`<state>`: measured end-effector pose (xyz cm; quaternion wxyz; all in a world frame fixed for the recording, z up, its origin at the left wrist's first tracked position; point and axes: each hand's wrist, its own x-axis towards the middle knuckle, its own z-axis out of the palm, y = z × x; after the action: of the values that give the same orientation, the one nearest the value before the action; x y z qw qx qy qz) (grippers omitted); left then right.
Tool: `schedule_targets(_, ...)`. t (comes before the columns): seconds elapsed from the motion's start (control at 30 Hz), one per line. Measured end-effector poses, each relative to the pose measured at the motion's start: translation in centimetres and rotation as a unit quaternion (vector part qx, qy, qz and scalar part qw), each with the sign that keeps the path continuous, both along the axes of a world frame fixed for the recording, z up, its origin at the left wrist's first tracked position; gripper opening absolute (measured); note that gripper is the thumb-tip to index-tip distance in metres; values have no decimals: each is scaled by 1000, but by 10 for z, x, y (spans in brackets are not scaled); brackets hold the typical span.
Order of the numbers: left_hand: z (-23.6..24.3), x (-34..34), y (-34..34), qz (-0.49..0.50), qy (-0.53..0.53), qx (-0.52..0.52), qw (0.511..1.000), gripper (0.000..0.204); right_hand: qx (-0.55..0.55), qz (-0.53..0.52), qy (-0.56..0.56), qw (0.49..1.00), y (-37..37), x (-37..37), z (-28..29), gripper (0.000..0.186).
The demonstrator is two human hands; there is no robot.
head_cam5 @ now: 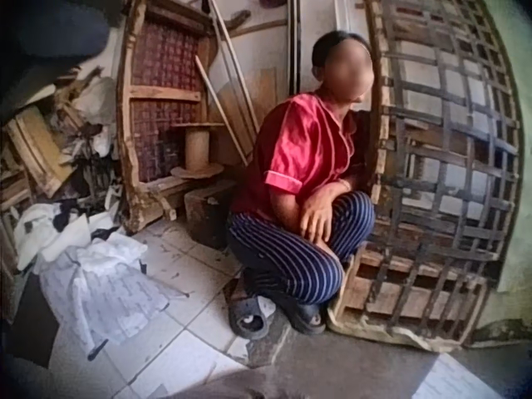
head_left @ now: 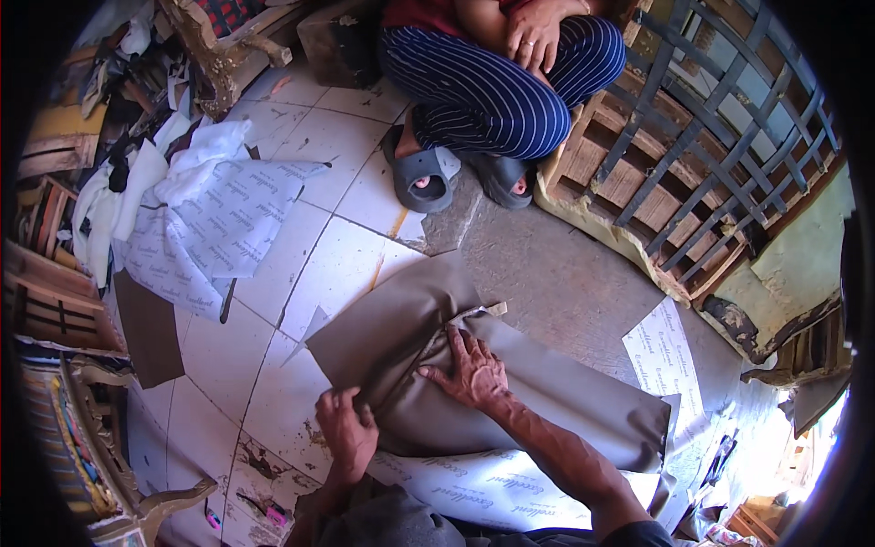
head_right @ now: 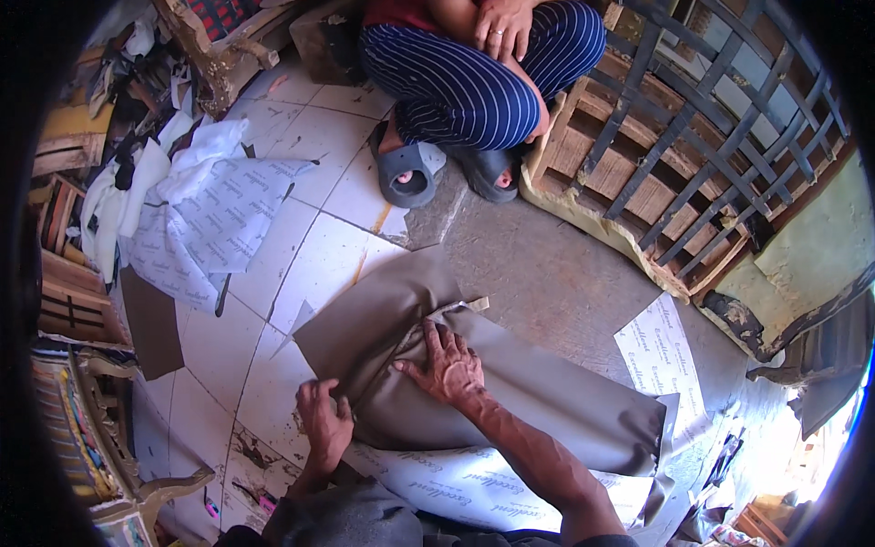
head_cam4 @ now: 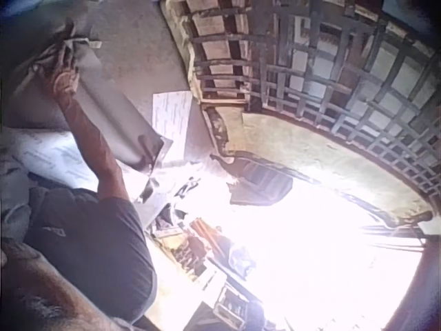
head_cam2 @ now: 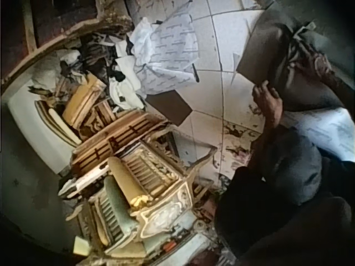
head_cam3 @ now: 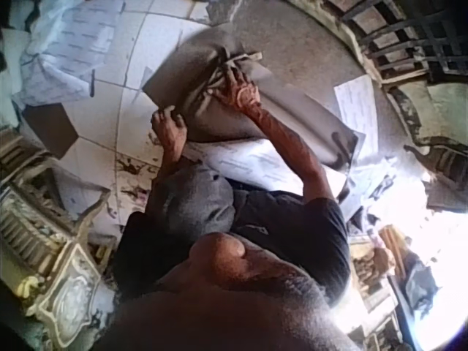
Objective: The person wraps a foam cushion with patterned paper and fits a leather cover over the padding by hand.
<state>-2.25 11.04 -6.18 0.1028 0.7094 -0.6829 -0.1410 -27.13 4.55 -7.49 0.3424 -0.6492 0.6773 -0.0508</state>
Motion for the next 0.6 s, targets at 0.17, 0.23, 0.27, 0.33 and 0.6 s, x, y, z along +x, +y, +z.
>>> schedule_targets(0.17, -8, -51, -33, 27, 249, 6, 968, 35, -16, 12, -12, 1000, -2, 3, -3, 109)
schedule_targets(0.23, -28, -57, -29, 0, 232, -19, 973, 36, -20, 13, -22, 999, -2, 2, -6, 108)
schedule_targets(0.27, -37, -57, -23, -27, 213, -41, 976, 38, -118, 32, -7, 992, -1, 1, -12, 100)
schedule_targets(0.33, -37, -55, -20, -49, 169, -34, 984, 42, -211, 53, 9, 976, -5, 2, -14, 91)
schedule_targets(0.6, -42, -42, -27, -14, 276, -37, 960, 47, -172, 219, -48, 959, -40, 7, -1, 38)
